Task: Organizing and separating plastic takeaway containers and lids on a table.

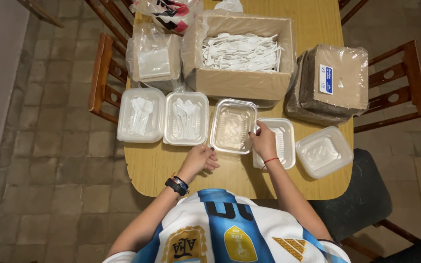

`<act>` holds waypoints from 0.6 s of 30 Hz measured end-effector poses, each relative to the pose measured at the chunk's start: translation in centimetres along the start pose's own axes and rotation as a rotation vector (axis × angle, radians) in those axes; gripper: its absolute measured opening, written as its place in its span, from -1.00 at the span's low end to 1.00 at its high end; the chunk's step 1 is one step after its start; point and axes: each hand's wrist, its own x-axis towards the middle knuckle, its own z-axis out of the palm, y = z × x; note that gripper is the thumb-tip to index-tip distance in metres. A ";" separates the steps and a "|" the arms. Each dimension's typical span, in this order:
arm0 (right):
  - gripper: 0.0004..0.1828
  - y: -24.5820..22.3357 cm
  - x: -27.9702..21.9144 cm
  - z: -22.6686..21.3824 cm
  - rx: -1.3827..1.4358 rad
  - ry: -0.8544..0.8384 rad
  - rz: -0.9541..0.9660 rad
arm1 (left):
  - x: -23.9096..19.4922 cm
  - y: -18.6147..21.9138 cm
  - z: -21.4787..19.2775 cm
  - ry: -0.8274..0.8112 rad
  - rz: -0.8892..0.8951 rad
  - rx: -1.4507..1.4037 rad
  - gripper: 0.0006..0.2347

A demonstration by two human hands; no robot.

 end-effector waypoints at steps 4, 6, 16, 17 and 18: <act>-0.41 1.2 0.4 1.5 -0.001 -0.004 -0.037 | 0.3 -2.0 -0.8 -0.026 -0.065 0.040 -0.75; -0.38 0.2 0.2 1.3 -0.055 -0.051 -0.022 | 0.8 -2.9 -1.2 -0.077 -0.180 0.112 -0.74; -0.44 0.0 -7.2 -5.2 -0.366 -0.042 -0.274 | 2.3 -3.1 -0.6 -0.113 -0.322 -0.020 -0.59; -0.46 0.6 -8.2 -5.3 -0.395 -0.099 -0.294 | 2.9 -3.8 -0.6 -0.124 -0.329 -0.066 -0.59; -0.47 1.2 -9.2 -5.3 -0.423 -0.156 -0.314 | 3.6 -4.5 -0.7 -0.135 -0.336 -0.112 -0.58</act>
